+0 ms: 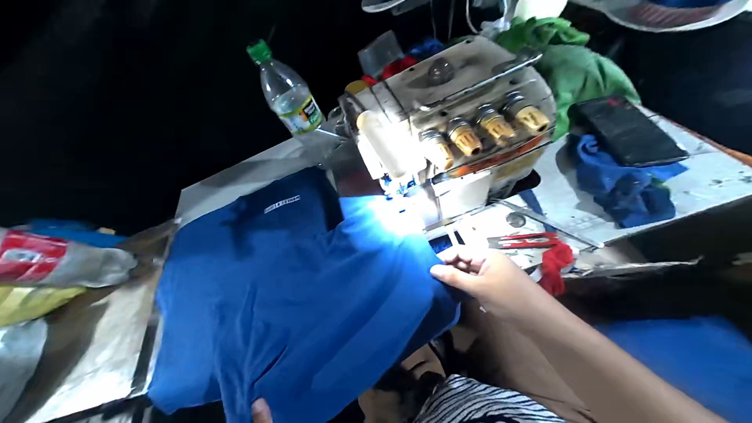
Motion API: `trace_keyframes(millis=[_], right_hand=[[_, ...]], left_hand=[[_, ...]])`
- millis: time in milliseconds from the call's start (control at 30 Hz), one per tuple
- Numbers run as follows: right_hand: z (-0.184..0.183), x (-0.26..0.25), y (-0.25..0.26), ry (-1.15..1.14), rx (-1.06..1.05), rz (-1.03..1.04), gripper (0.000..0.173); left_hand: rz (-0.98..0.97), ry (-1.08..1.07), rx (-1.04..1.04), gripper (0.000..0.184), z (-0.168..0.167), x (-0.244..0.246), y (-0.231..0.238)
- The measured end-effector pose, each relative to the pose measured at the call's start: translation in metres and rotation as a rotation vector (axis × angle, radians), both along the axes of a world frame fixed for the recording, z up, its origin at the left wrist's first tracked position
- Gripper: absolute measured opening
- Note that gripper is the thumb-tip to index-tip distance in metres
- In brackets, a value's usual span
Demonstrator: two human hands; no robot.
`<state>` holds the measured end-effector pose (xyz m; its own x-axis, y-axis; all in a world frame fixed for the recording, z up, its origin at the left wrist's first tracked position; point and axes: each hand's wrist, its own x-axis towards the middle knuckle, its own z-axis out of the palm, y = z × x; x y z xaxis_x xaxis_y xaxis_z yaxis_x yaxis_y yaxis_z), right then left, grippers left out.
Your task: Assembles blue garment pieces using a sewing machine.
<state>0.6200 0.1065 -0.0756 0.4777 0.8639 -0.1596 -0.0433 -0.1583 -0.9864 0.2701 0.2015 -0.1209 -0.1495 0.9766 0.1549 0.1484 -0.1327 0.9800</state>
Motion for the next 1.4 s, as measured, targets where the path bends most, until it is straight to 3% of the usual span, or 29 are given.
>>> trace_keyframes(millis=[200, 467, 533, 633, 667, 733, 767, 800, 867, 933, 967, 1033, 1133, 1300, 1400], right_hand=[[-0.001, 0.001, 0.004, -0.017, 0.04, -0.026, 0.005], [0.002, 0.003, 0.01, 0.018, 0.092, -0.049, 0.003], [0.002, 0.004, 0.012, 0.005, 0.114, -0.043, 0.003], [0.001, 0.002, 0.012, 0.004, 0.111, -0.042, 0.004], [-0.001, 0.001, 0.012, 0.005, 0.109, -0.04, 0.006], [-0.005, -0.001, 0.007, 0.013, 0.079, -0.001, 0.012], [-0.006, -0.002, 0.003, 0.039, 0.061, 0.028, 0.016], [-0.006, -0.003, -0.002, 0.086, 0.049, 0.056, 0.022], [-0.004, -0.007, -0.012, 0.257, 0.054, 0.099, 0.037], [-0.001, -0.012, -0.021, 0.442, 0.111, 0.121, 0.059], [0.0, -0.014, -0.024, 0.486, 0.132, 0.111, 0.07], [0.0, -0.018, -0.032, 0.447, 0.148, 0.105, 0.079], [-0.008, -0.019, -0.045, 0.269, 0.074, 0.109, 0.063], [-0.026, -0.018, -0.061, 0.128, -0.1, 0.174, 0.021], [-0.03, -0.016, -0.067, 0.052, -0.21, 0.217, 0.007]], left_hand=[[0.012, 0.015, 0.035, 0.023, 0.017, 0.002, 0.018], [-0.027, 0.274, 0.132, 0.034, 0.054, 0.003, 0.059], [-0.027, 0.312, 0.146, 0.046, 0.068, 0.0, 0.082], [0.06, 0.556, 0.144, 0.08, 0.093, -0.003, 0.098], [0.128, 0.551, 0.239, 0.077, 0.095, -0.001, 0.093], [0.118, 0.342, 0.492, 0.037, 0.08, 0.017, 0.061], [-0.079, 0.223, 0.523, 0.015, 0.065, 0.031, 0.036], [-0.388, 0.127, 0.398, 0.021, 0.045, 0.045, 0.009], [-0.863, -0.159, -0.194, 0.043, -0.008, 0.082, -0.039], [-0.956, -0.54, -0.607, 0.082, -0.057, 0.109, -0.059], [-0.89, -0.72, -0.692, 0.086, -0.063, 0.115, -0.061], [-0.822, -1.054, -0.674, 0.07, -0.056, 0.117, -0.055], [-0.762, -1.154, -0.501, 0.047, -0.032, 0.115, -0.052], [-0.365, -0.79, -0.499, 0.027, -0.023, 0.109, -0.054], [-0.277, -0.722, -0.466, 0.024, -0.019, 0.108, -0.05]])
